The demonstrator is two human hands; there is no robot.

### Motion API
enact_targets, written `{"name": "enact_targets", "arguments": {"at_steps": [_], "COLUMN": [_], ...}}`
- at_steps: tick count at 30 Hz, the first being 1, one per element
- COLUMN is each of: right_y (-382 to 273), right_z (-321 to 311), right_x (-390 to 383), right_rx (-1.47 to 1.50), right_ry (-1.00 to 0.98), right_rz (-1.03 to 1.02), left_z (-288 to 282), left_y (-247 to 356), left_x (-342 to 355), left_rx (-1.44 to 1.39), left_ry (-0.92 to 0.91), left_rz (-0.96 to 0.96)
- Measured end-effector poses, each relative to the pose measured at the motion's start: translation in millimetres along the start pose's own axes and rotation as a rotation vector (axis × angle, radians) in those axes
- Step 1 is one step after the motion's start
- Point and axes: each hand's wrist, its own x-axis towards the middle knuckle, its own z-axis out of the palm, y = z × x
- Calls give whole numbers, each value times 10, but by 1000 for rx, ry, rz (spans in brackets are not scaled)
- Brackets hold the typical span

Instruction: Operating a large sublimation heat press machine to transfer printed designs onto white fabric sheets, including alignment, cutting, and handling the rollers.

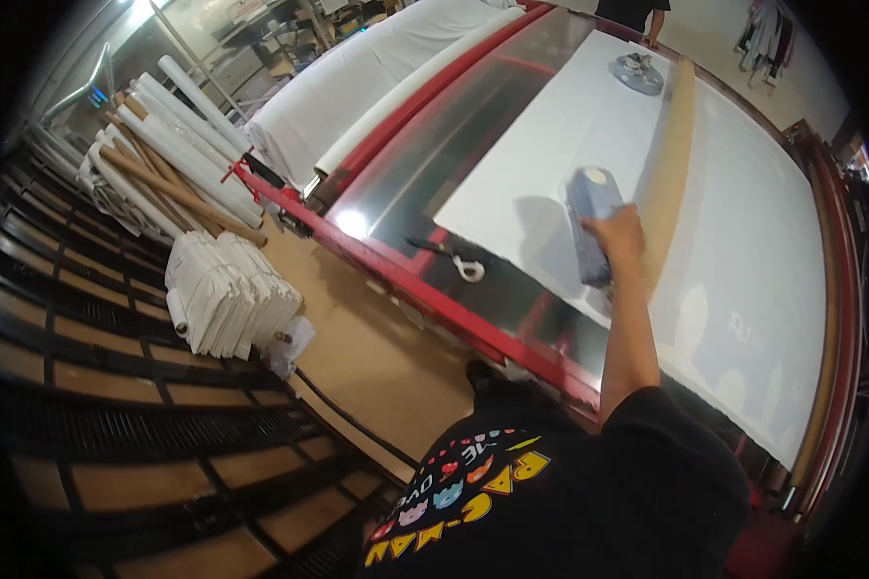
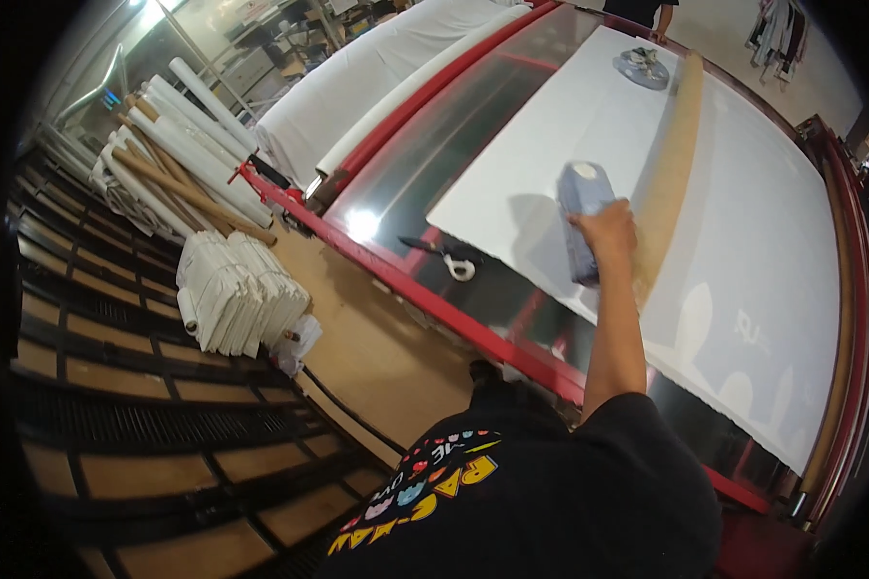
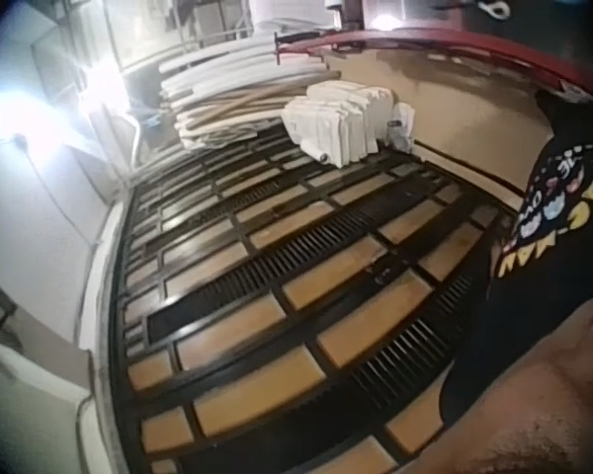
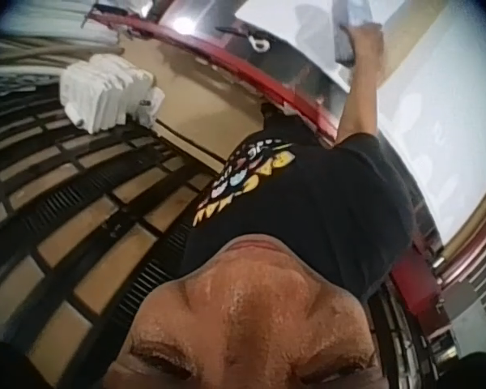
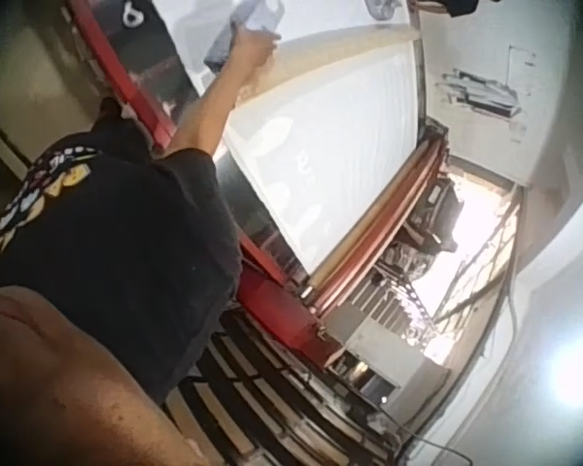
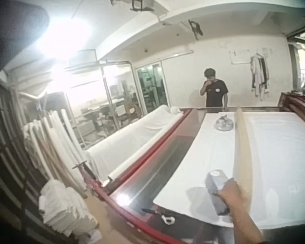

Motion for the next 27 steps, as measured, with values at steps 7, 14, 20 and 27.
{"name": "enact_targets", "arguments": {"at_steps": [7, 14, 20, 27], "right_y": [-135, -233, -441, -1560], "right_z": [793, 1000, 1357, 2395], "right_x": [588, 636, 248, -930], "right_rx": [-183, -269, -561, 146], "right_ry": [95, 107, 447, 167], "right_rz": [277, 366, 86, -117], "left_z": [-705, -2090, -4153, -5350], "left_y": [495, 1965, 4084, 6191], "left_x": [603, 1971, 4105, 6169], "left_rx": [-134, -26, -35, -799], "left_ry": [-285, -179, 352, 122], "left_rz": [-311, 150, 852, 490]}}
